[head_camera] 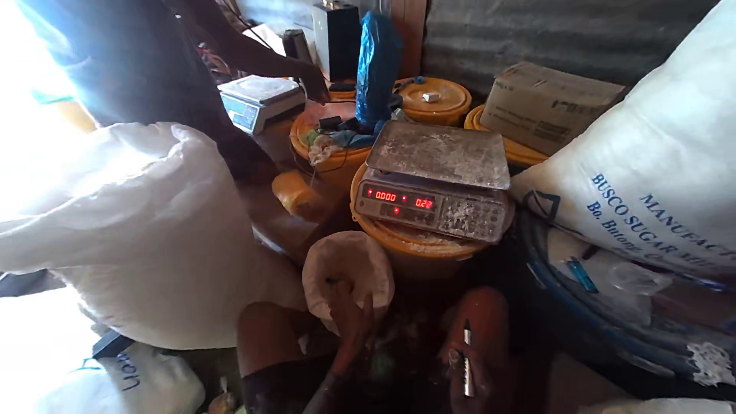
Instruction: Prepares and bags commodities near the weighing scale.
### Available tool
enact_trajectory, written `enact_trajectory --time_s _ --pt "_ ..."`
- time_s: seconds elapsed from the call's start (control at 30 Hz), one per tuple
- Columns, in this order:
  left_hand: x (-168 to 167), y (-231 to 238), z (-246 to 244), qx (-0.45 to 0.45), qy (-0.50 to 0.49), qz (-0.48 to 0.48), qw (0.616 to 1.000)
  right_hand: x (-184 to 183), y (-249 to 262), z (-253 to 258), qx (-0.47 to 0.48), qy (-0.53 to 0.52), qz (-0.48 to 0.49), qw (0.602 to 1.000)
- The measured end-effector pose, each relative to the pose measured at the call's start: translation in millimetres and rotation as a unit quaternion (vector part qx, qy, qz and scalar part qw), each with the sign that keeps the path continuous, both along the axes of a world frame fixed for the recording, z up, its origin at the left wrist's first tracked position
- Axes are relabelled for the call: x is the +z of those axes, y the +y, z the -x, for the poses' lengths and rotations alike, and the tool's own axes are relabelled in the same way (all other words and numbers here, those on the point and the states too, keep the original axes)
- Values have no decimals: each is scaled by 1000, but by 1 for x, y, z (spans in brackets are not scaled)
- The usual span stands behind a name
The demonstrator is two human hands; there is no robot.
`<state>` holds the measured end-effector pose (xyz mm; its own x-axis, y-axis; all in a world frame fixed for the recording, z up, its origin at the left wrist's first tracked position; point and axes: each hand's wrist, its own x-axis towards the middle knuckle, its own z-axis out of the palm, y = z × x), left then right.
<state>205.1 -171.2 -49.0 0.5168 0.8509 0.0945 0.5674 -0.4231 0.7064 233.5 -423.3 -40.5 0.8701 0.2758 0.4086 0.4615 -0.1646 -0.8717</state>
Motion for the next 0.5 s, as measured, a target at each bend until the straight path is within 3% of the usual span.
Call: enact_trajectory --time_s 0.07,0.17,0.23,0.3,0.37,0.5 --pt "-7 1 21 83 -51 48 994 0 24 -3 26 56 -30 998" --pt "-13 1 45 192 -96 238 947 -22 80 -25 34 163 -20 986" --pt "-13 5 52 219 -121 420 872 -38 119 -44 26 310 14 950" --pt "-11 8 52 182 -178 572 780 -55 151 -62 10 414 22 910" --pt "-18 9 46 172 -220 605 746 -69 170 -72 3 446 22 895" --pt "-38 16 46 155 -298 584 739 -76 181 -80 12 480 -37 877"
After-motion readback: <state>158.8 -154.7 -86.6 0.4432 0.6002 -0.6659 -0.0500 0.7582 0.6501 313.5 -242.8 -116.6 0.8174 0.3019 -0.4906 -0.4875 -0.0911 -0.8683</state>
